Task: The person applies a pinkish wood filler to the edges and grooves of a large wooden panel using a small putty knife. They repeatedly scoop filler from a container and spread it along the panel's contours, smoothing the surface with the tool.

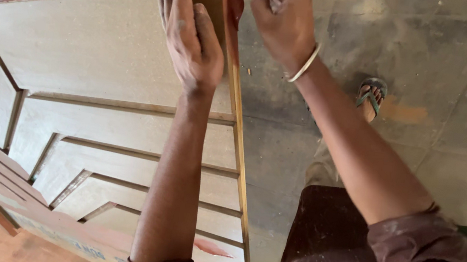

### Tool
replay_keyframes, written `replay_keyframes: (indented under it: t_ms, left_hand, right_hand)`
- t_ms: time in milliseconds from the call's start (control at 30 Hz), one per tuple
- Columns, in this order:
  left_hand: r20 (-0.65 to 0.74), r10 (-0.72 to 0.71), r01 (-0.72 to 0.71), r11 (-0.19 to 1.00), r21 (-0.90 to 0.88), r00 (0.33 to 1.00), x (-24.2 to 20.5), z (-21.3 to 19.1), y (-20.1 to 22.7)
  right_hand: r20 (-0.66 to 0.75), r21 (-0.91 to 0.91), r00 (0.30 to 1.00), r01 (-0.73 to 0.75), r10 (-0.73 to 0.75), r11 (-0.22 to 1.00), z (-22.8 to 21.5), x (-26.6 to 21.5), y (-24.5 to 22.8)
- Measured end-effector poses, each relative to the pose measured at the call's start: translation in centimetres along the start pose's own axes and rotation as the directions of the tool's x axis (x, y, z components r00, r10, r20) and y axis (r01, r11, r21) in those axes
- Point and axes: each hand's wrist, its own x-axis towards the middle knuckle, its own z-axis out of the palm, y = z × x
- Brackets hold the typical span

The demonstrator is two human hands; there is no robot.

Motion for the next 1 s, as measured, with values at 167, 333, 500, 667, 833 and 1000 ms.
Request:
replay_keyframes:
  t_ms: [167, 333, 500, 667, 833, 1000]
  left_hand:
    - [-0.017, -0.031, 0.027, 0.978, -0.205, 0.999, -0.2, -0.3, -0.3]
    - [-0.018, -0.006, 0.001, 0.954, -0.299, 1.0, -0.7, -0.2, -0.6]
    - [-0.052, 0.023, -0.039, 0.94, -0.34, 0.998, -0.9, 0.4, -1.8]
    - [-0.073, 0.05, -0.066, 0.97, -0.233, 0.996, -1.1, 0.5, -2.2]
    - [-0.138, 0.087, -0.12, 0.958, -0.259, 0.987, -0.9, 0.8, -2.6]
    - [-0.159, 0.046, -0.083, 0.968, -0.237, 0.986, -1.4, 1.4, -3.7]
  right_hand:
    - [0.012, -0.391, 0.993, -0.107, 0.121, 0.914, 2.8, -10.5, -4.9]
    - [0.035, -0.234, 0.991, -0.121, 0.133, 0.965, 2.5, -14.5, -7.5]
    - [-0.106, -0.261, 0.99, -0.121, 0.096, 0.958, 2.1, -8.3, -5.9]
    - [0.088, -0.577, 0.993, -0.019, 0.085, 0.816, 3.6, -10.5, -6.6]
    - [-0.038, -0.564, 0.997, 0.033, -0.066, 0.825, 0.4, -8.7, -4.3]
    - [-0.1, -0.211, 0.995, -0.034, 0.013, 0.977, 2.2, -7.1, -1.5]
